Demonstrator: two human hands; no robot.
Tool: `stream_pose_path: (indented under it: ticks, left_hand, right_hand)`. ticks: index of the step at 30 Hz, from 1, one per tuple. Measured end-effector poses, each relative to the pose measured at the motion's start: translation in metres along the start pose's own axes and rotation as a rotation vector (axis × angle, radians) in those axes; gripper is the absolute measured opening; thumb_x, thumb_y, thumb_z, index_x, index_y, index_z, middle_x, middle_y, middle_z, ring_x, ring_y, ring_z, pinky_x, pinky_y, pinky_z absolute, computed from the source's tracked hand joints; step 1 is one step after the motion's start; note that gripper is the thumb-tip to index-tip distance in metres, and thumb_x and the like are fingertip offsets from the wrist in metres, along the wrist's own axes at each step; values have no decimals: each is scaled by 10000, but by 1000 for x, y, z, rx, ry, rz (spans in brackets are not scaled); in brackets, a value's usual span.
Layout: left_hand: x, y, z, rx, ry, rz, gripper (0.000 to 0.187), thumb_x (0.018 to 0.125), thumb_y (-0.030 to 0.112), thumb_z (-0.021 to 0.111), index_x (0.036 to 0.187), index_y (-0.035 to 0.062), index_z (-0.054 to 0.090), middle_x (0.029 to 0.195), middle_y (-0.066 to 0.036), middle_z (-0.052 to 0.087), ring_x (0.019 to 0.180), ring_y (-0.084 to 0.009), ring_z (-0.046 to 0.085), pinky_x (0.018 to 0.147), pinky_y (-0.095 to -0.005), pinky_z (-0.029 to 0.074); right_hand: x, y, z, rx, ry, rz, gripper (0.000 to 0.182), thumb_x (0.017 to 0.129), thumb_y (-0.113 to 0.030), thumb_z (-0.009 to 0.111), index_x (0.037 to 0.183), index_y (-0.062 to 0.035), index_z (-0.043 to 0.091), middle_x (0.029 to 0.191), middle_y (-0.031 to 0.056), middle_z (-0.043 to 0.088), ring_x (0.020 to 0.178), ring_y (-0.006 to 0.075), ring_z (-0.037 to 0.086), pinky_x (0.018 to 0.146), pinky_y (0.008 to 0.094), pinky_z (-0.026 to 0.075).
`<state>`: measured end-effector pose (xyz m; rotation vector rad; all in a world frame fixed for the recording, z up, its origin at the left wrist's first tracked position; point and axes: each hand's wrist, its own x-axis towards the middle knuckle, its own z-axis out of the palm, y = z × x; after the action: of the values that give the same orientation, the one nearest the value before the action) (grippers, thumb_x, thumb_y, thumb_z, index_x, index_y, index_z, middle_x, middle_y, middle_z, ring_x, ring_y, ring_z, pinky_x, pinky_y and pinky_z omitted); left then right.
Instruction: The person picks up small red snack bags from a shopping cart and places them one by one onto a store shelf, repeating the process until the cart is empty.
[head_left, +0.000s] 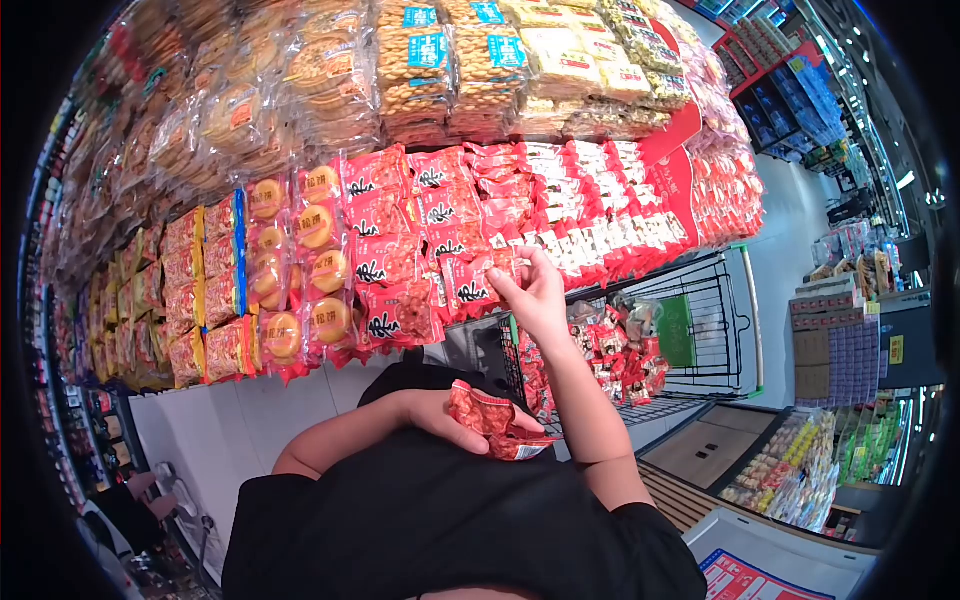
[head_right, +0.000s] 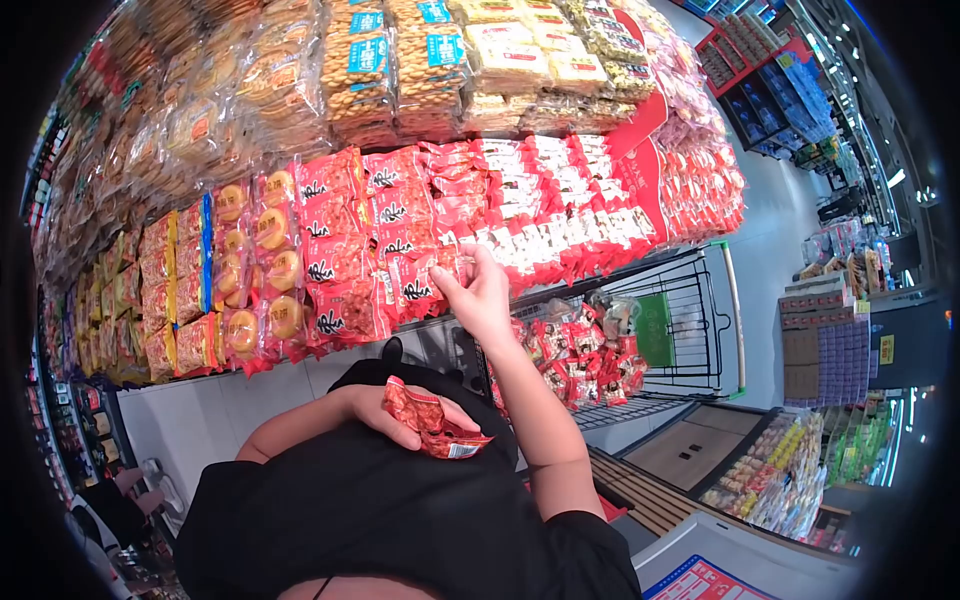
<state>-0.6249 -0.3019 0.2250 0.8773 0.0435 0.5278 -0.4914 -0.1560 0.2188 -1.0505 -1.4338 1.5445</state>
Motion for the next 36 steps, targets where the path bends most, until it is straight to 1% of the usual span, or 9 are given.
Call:
stream_pose_path:
  ticks: [3,7,9,11,13,16,24,31,36]
  left_hand:
    - [-3,-4,-1,-13,10,8,716,908,185,723,1492,-52,384,1551,-179,400,1452,-247,369,1202,-384,269]
    - [-5,-3,-1,-12,10,13,710,908,171,718,1495,-46,383,1556,-171,399,1453,-239,368,1204,-382,266]
    - [-5,-2,0,-20,19,15,705,909,167,716,1495,-44,385,1556,-167,401,1451,-235,370,1203,-380,265]
    - [-5,-2,0,-53,21,3,702,908,156,714,1496,-43,385,1555,-157,406,1448,-225,373,1202,-377,265]
    - [-5,0,-1,-41,17,8,699,909,148,711,1496,-43,383,1554,-156,407,1447,-222,374,1202,-376,265]
    - [-4,1,-1,-33,9,13,694,911,131,706,1497,-45,378,1554,-155,406,1448,-218,373,1202,-373,265]
    - [-5,1,0,-35,9,-2,686,916,113,701,1497,-50,375,1549,-151,414,1437,-205,384,1196,-363,275]
    - [-4,2,0,3,3,5,684,920,114,698,1499,-48,373,1539,-151,424,1433,-209,389,1194,-367,280]
    - [-4,4,0,36,-1,13,678,929,125,692,1500,-47,371,1543,-155,414,1442,-218,375,1199,-375,270]
  right_hand:
    - [5,0,5,-452,50,-40,464,827,-209,812,1140,-6,537,793,86,712,619,149,638,576,306,481]
    - [-4,-26,18,-940,158,-125,590,754,-348,867,1117,-40,519,719,108,659,604,315,642,606,412,509]
    - [-5,-31,20,-972,168,-66,576,740,-362,864,1120,-54,561,860,121,673,717,335,659,648,433,522]
    - [-4,-29,15,-1089,156,-488,476,762,-325,849,1102,-83,621,1005,87,671,826,266,673,702,391,539]
    - [-5,-28,13,-1030,55,-381,454,735,-317,856,1108,-123,684,1158,92,632,1001,290,633,792,404,533]
    - [-7,-37,12,-1037,-257,-585,571,720,-225,839,1252,-133,651,1281,132,576,1177,359,514,975,471,463]
    - [2,-38,8,-1054,-463,-570,655,700,-9,743,1330,-77,572,1352,94,568,1118,348,539,1001,440,466]
    - [-9,-52,14,-1092,-461,-501,682,697,-46,753,1349,-83,561,1392,120,541,1157,346,526,1018,453,449]
    - [-22,-87,26,-966,-609,-610,836,662,-124,821,1435,-148,504,1513,146,422,1373,379,392,1107,534,340]
